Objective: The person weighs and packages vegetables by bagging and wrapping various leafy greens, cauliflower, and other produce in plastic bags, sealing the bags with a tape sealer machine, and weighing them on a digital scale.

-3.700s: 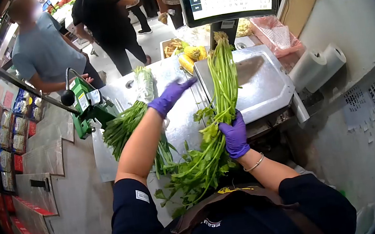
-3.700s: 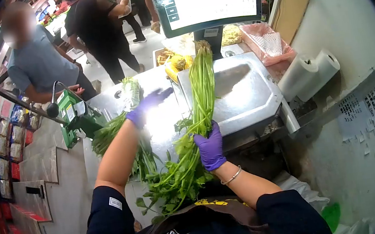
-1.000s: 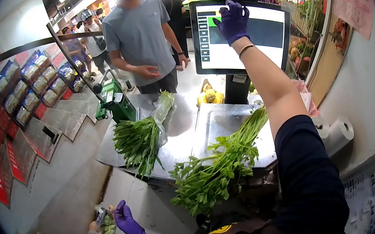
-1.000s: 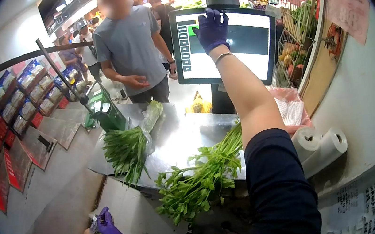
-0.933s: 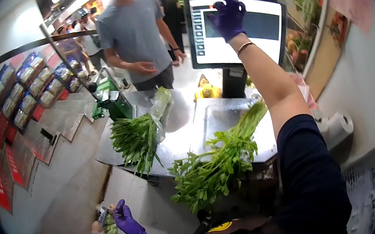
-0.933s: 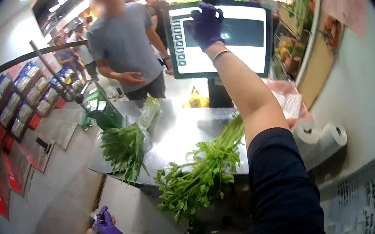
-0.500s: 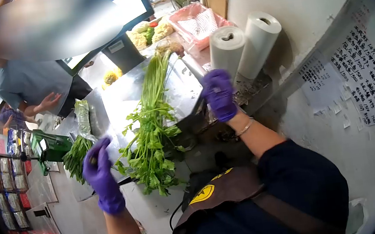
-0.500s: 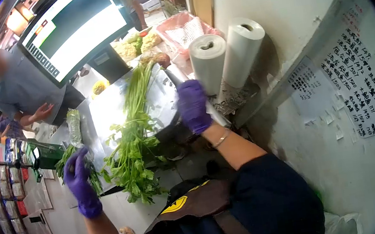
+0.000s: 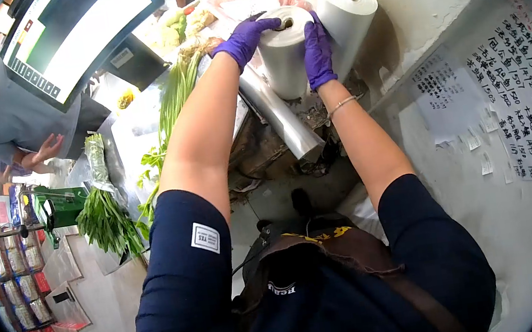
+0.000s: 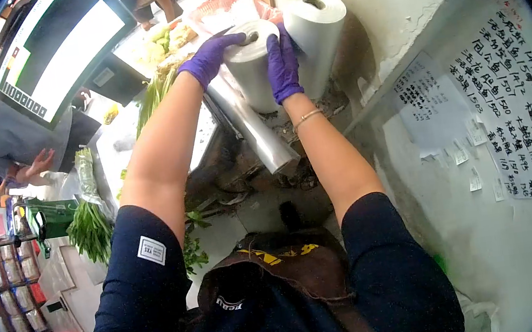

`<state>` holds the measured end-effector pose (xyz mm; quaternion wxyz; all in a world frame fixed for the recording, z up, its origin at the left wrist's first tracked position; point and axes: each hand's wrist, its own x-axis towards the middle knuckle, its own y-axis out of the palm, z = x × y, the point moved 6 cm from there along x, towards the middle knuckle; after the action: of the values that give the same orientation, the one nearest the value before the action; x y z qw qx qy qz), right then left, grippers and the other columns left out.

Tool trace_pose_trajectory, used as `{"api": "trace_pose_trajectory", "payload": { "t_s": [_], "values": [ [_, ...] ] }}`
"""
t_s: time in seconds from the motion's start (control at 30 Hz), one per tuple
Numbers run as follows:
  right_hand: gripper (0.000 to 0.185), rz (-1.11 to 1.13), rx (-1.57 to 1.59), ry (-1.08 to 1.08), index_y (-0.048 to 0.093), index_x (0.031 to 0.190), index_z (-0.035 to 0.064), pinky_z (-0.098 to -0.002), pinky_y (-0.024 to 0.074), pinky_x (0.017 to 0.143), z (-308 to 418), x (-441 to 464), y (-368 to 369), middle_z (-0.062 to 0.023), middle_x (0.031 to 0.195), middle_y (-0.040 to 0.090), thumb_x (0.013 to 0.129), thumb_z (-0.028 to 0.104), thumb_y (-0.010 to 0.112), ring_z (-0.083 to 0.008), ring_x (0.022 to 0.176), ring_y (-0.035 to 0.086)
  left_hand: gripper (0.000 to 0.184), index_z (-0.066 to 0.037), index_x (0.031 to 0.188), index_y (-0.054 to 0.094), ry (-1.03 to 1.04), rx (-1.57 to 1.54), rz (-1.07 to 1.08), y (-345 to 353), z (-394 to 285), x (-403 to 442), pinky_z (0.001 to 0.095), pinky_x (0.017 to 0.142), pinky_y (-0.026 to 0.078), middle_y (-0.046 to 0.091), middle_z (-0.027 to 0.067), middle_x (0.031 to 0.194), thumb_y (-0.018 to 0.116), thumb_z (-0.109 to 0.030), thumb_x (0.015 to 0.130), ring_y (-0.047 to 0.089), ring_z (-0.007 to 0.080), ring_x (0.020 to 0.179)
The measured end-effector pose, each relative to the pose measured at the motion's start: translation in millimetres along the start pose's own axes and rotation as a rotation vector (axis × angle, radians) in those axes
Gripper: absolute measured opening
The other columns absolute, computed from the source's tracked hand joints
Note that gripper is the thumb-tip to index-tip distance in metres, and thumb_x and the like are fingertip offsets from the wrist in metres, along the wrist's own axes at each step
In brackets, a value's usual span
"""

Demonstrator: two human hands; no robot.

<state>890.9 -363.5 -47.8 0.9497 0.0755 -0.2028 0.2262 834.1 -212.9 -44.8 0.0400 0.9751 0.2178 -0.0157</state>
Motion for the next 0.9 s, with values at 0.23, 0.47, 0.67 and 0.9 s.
{"api": "trace_pose_trajectory", "payload": {
  "t_s": [0.23, 0.47, 0.67, 0.9],
  "values": [
    [0.056, -0.083, 0.008, 0.068, 0.044, 0.123, -0.0004, -0.0364, 0.0339, 0.097, -11, 1, 3, -0.0227, 0.122, 0.048, 0.091, 0.045, 0.037, -0.0317, 0.114, 0.046, 0.056, 0.006, 0.106, 0.056, -0.010, 0.112, -0.149, -6, 5, -14, 0.0270, 0.083, 0.043, 0.062, 0.0112, 0.099, 0.069, -0.037, 0.073, 0.058, 0.0166, 0.089],
    [0.053, -0.146, -0.291, 0.009, 0.050, 0.114, -0.0022, -0.0398, 0.0451, 0.081, 10, -3, 1, -0.0271, 0.100, 0.058, 0.091, 0.043, 0.037, -0.0386, 0.093, 0.057, 0.060, 0.002, 0.101, 0.058, -0.319, 0.397, -0.400, -1, -12, -37, 0.0314, 0.058, 0.054, 0.061, 0.0114, 0.090, 0.061, -0.052, 0.076, 0.061, 0.0215, 0.071],
    [0.051, -0.008, -0.565, -0.022, 0.056, 0.105, -0.0006, -0.0434, 0.0470, 0.075, 16, 3, -7, -0.0254, 0.090, 0.061, 0.089, 0.045, 0.039, -0.0398, 0.084, 0.059, 0.054, -0.005, 0.112, 0.051, -0.405, 0.159, -0.326, 13, -3, -53, 0.0331, 0.053, 0.052, 0.059, 0.0124, 0.084, 0.049, -0.051, 0.085, 0.059, 0.0214, 0.070],
    [0.069, 0.255, -0.472, 0.408, 0.060, 0.098, -0.0033, -0.0345, 0.0440, 0.082, 22, -3, -27, -0.0231, 0.090, 0.061, 0.080, 0.062, 0.046, -0.0277, 0.088, 0.059, 0.043, -0.001, 0.089, 0.054, -0.024, 0.054, -0.710, 22, 66, -63, 0.0342, 0.051, 0.044, 0.057, 0.0122, 0.069, 0.041, -0.041, 0.091, 0.055, 0.0226, 0.057]
  ]
}}
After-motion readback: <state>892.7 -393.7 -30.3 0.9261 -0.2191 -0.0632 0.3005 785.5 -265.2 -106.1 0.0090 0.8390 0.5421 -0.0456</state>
